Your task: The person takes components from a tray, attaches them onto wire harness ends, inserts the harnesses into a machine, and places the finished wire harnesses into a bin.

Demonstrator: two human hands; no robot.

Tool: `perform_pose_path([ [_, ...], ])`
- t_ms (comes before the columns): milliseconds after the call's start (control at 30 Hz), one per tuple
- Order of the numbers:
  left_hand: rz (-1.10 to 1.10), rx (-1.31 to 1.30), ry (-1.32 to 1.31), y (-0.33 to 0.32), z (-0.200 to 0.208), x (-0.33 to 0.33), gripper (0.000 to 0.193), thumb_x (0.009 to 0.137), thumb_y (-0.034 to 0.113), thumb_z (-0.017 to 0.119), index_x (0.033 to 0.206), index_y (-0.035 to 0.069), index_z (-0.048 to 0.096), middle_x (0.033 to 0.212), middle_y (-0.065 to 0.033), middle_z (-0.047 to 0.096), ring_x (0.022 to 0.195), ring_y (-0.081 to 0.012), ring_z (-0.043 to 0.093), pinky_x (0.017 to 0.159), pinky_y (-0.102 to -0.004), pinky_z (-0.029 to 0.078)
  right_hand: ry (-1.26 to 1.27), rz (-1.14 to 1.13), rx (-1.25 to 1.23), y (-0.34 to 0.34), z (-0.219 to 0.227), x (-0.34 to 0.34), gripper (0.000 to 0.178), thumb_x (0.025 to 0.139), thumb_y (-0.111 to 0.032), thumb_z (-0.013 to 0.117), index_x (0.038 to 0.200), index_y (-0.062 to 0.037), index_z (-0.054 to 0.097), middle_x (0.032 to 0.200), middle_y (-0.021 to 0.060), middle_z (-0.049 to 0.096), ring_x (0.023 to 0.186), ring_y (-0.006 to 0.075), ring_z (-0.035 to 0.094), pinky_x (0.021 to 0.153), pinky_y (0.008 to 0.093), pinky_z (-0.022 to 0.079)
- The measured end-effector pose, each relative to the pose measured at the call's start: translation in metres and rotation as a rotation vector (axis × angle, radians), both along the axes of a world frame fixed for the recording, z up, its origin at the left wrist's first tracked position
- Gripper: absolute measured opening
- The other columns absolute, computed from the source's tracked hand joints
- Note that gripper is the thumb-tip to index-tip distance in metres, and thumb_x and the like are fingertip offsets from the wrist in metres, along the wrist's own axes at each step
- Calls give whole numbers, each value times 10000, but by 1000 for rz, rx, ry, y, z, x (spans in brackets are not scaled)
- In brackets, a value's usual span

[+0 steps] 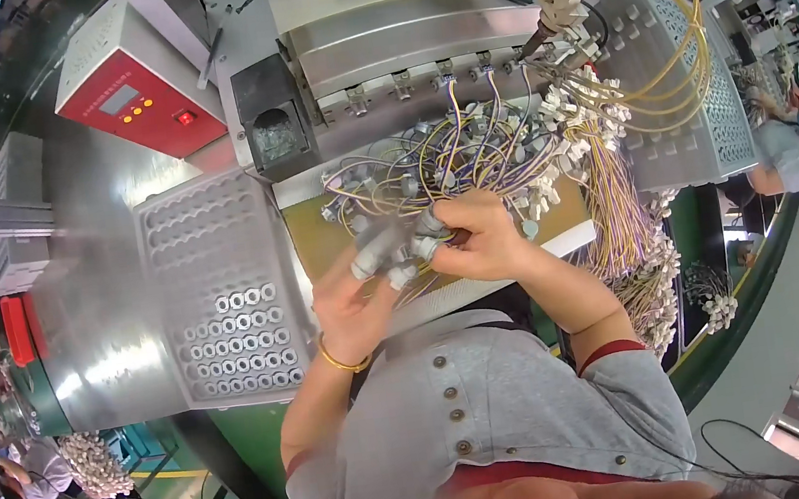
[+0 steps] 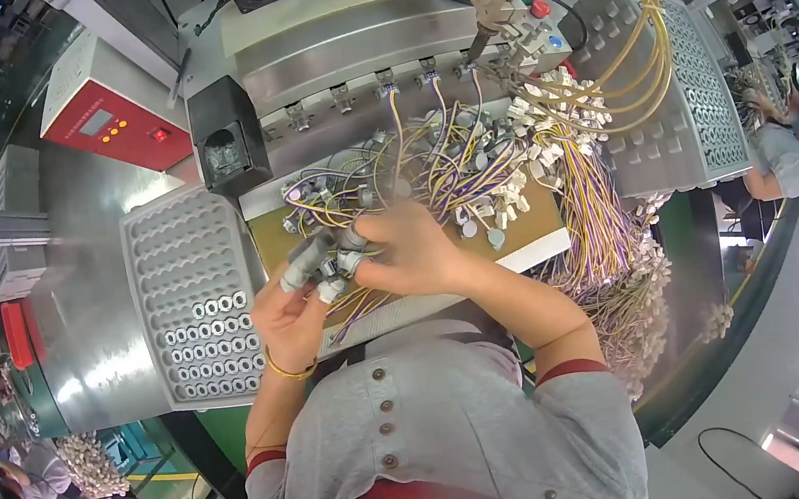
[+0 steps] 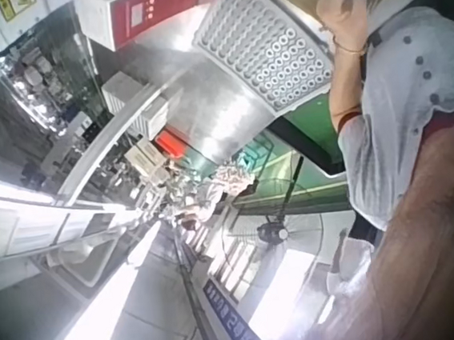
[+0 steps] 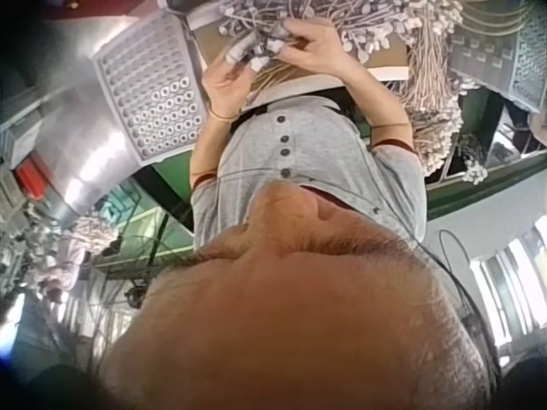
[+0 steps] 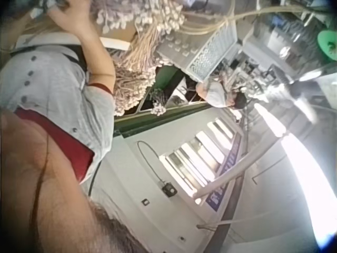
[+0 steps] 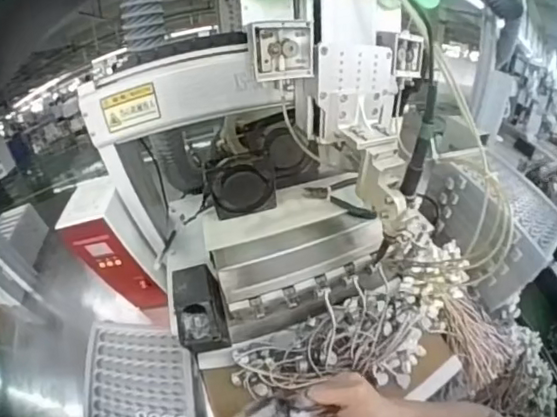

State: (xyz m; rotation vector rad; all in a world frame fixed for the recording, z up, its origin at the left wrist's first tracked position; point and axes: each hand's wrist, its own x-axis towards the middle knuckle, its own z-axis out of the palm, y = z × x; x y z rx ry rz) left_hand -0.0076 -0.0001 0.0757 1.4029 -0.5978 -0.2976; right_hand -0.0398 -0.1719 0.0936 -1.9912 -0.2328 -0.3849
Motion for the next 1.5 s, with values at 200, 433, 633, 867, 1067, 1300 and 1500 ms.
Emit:
perform_pose_path([
  [200,60,107,-64,-4,0,-2,354,694,-55,599,1044,-23,556,1053,-141,554,879,-171,562,738,-252,454,-71,-4,-56,-1,-3,-1,192,573,-59,619,542,-21,433,449,49,381,359,157,352,352,263,258],
  [433,41,-61,160,-6,-3,-3,359,715,-52,593,1069,-31,538,1035,-105,553,878,-132,539,715,-230,451,4,-44,-3,-2,-4,-3,152,583,-69,615,559,-21,474,447,50,386,351,155,362,352,262,267],
  [633,9,-24,75,-8,-2,-3,357,719,-55,589,1071,-39,533,1041,-114,549,888,-142,537,735,-240,447,-65,1,-55,-3,-6,-3,130,583,-41,595,557,-14,471,448,58,377,358,173,373,358,276,281],
  [867,-6,-101,387,-12,-12,-7,256,733,-69,570,988,-71,551,976,-111,570,874,-155,535,754,-259,443,35,94,-13,-18,-14,-11,137,620,-111,597,659,-25,497,540,122,471,469,273,490,441,340,370],
  [1067,37,-64,479,-13,-14,-6,167,754,-26,559,922,-28,565,870,-71,597,630,-69,518,524,-171,419,184,-556,24,-135,-49,-32,204,729,-99,587,909,-5,597,727,42,592,596,77,505,529,243,420],
  [1300,4,-7,383,-28,-16,-13,162,760,-48,513,912,-23,563,925,-123,603,604,-103,542,499,-197,426,63,-869,-542,-270,-53,20,275,664,-71,545,916,-1,458,812,169,543,761,338,549,684,398,443],
  [1500,12,6,399,-30,-10,-13,162,768,-37,510,921,-30,564,937,-132,600,599,-103,541,501,-199,427,-11,-868,-730,-288,-46,26,221,669,-7,512,883,-15,457,798,164,534,734,309,553,614,365,443],
])
